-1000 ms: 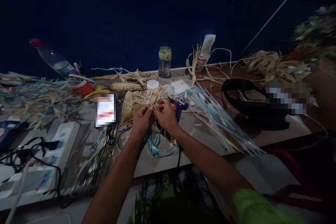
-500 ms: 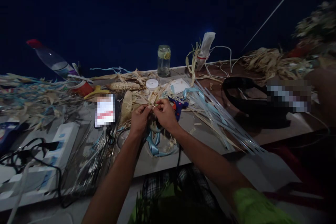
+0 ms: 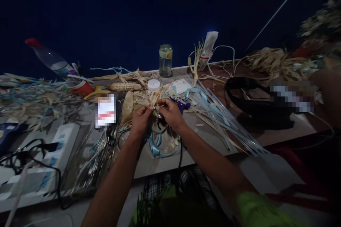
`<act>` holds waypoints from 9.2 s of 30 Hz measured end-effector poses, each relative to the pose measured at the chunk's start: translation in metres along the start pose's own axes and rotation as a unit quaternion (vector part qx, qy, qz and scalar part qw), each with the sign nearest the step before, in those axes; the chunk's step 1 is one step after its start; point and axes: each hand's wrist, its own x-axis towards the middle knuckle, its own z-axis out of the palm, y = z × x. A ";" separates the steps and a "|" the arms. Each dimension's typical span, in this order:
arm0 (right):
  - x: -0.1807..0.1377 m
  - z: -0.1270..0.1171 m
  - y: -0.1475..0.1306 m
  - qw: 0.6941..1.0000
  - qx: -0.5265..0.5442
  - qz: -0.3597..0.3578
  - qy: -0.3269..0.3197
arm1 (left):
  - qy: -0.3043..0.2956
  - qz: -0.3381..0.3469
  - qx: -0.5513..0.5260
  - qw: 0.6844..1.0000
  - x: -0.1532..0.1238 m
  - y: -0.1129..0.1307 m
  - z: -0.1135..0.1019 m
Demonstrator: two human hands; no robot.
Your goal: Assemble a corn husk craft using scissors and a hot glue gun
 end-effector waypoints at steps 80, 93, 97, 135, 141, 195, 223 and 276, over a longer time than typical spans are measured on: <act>0.001 -0.100 -0.023 0.820 -0.560 0.107 -0.051 | -0.070 -0.025 -0.078 0.994 -0.004 0.005 0.000; 0.003 -0.075 0.003 0.940 -0.206 0.245 0.119 | -0.080 -0.029 -0.089 0.992 -0.003 0.003 -0.002; -0.006 -0.080 -0.009 0.963 -0.030 0.256 0.081 | -0.079 -0.027 -0.089 0.992 -0.003 0.002 -0.003; 0.006 -0.092 -0.017 0.975 0.160 0.007 -0.156 | 0.030 -0.049 -0.046 0.997 -0.003 0.014 -0.004; 0.004 -0.101 -0.021 0.975 0.041 -0.027 -0.218 | 0.012 -0.068 -0.036 0.997 -0.003 0.014 -0.007; 0.011 -0.110 -0.014 0.978 -0.012 0.027 -0.207 | -0.046 -0.054 0.030 0.997 -0.005 0.013 -0.013; 0.003 -0.060 -0.006 0.958 0.256 0.074 -0.105 | -0.111 -0.093 0.040 0.989 -0.007 0.008 -0.001; 0.019 -0.075 -0.001 0.948 0.273 0.134 0.087 | -0.110 -0.098 0.015 0.989 -0.007 0.004 0.005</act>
